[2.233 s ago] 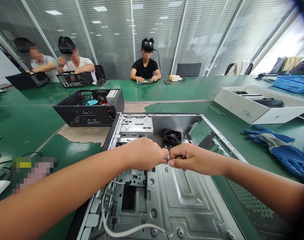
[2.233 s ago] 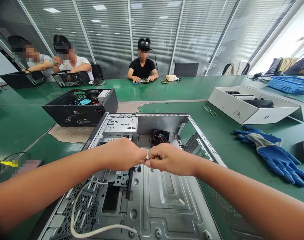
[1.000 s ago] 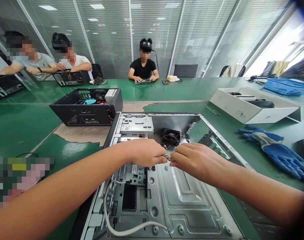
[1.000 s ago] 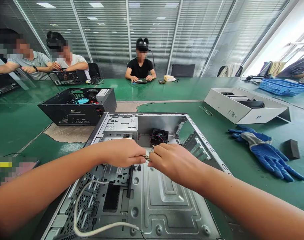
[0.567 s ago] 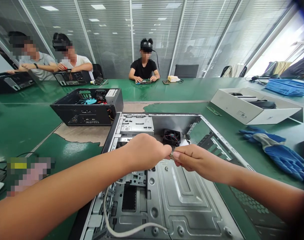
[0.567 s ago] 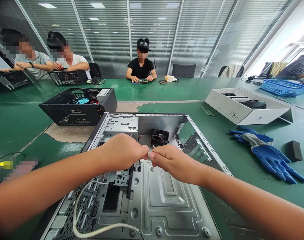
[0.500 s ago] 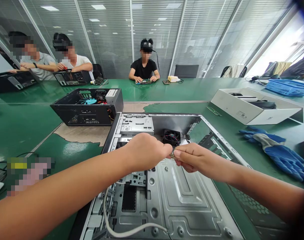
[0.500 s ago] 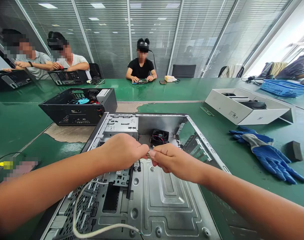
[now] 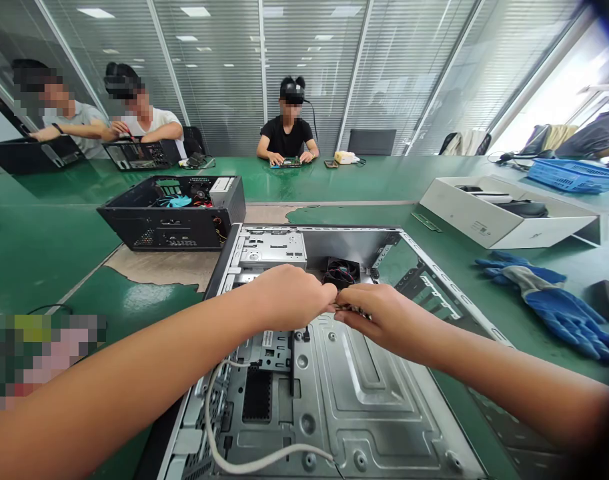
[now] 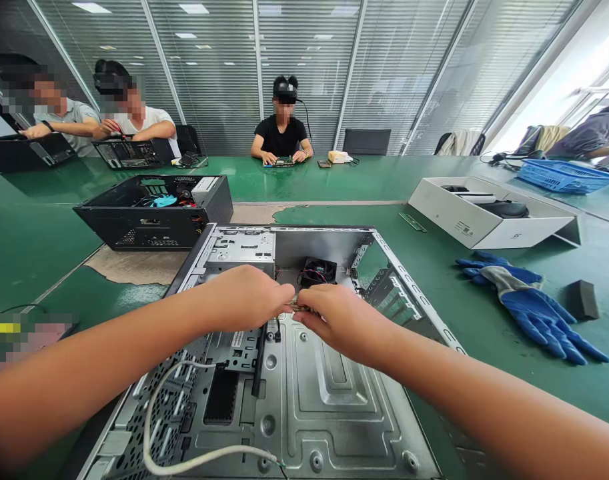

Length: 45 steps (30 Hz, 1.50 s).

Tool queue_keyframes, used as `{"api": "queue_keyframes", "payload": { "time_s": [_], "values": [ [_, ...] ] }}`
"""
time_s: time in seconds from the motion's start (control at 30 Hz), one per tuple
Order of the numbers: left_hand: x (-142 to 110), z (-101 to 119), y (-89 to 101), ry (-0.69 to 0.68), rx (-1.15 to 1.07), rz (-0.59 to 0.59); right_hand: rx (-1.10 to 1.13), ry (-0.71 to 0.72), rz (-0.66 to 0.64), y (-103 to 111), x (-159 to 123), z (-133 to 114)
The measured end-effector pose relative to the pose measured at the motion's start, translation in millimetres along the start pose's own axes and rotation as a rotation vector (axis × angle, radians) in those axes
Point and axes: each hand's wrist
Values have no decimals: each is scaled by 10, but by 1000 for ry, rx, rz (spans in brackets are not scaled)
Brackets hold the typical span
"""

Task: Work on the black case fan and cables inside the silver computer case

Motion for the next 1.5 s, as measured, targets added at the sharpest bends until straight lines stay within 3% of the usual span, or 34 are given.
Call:
{"api": "queue_keyframes", "payload": {
  "time_s": [0.23, 0.4, 0.5, 0.6, 0.77, 0.87, 0.97, 1.07, 1.2, 1.37, 1.5],
  "values": [
    [26, 3, 100, 113, -301, -18, -303, 167, 201, -157, -64, 25],
    [41, -28, 124, 79, -329, -163, -415, 224, 126, -144, -53, 21],
    [24, -28, 64, 69, -231, -148, -306, 102, 31, -92, -28, -22],
    [6, -19, 6, 19, -131, -62, -88, -30, -42, -11, -6, -54],
    [-8, -2, -18, -85, -51, 91, 139, -112, -84, 81, 13, -47],
    [-14, 1, 0, -3, -101, 79, 56, -91, -9, 72, 10, -38],
    [-14, -13, 30, 80, -225, 14, -81, 22, 55, 40, -7, -18],
    [-4, -41, 58, 89, -329, -33, -183, 130, 101, 10, -29, 15],
    [13, -55, 68, 59, -414, -91, -247, 142, 105, -10, -41, 28],
    [14, -16, 18, 21, -184, -74, -33, -40, -52, 33, -12, -27],
    [-18, -5, -49, -71, -53, 109, 264, -187, -135, 96, 16, -42]
  ]
}}
Point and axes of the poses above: each hand's wrist, its own x-axis towards the middle knuckle, its own y-axis out of the back of the hand, z = x × y, and after that the axes turned 13 degrees about z, right-handed
